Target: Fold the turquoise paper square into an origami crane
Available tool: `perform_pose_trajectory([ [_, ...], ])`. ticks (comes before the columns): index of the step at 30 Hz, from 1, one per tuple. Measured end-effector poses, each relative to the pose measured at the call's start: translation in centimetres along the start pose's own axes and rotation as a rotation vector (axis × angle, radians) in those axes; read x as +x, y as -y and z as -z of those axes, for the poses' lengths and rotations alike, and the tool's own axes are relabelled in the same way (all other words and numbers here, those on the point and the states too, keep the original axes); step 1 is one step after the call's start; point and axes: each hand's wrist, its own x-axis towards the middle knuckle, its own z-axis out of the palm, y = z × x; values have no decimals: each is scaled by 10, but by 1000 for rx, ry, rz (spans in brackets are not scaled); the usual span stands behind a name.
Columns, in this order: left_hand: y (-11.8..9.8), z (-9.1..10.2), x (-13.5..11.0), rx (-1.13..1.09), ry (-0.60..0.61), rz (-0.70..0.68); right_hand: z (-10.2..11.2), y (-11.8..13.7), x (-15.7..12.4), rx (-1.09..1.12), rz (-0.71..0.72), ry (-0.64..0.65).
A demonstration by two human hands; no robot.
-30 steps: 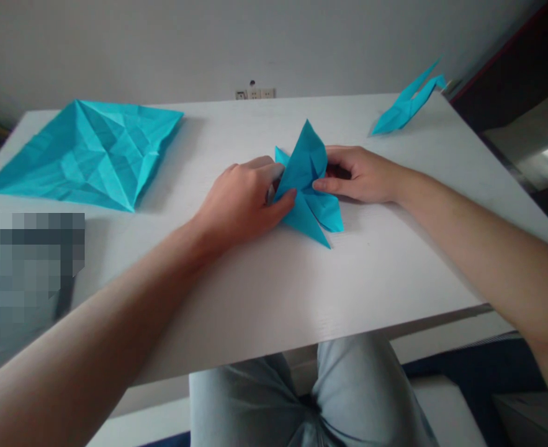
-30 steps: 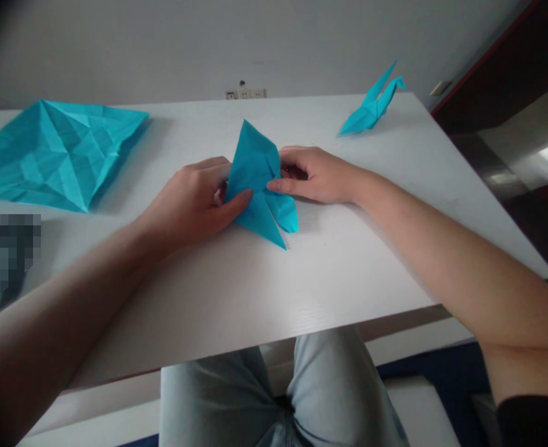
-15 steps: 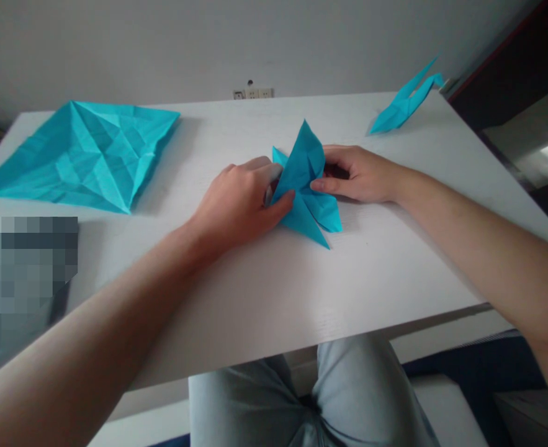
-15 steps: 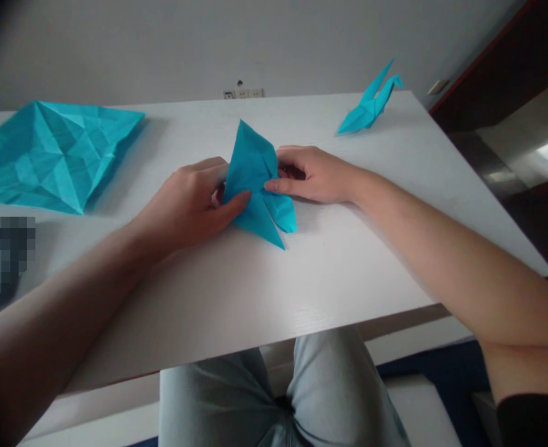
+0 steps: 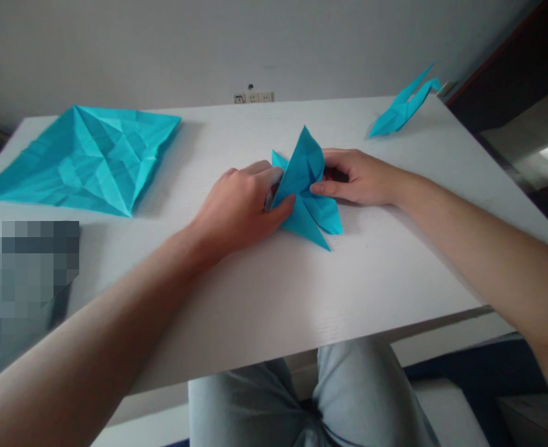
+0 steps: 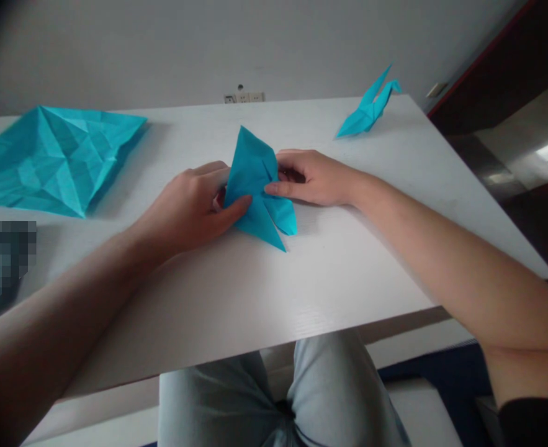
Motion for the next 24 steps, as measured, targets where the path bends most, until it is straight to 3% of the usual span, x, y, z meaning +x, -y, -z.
perform_pose_trajectory([
  [24, 2, 1, -1, -21, 7, -22, 0, -16, -5, -24, 34, 30],
])
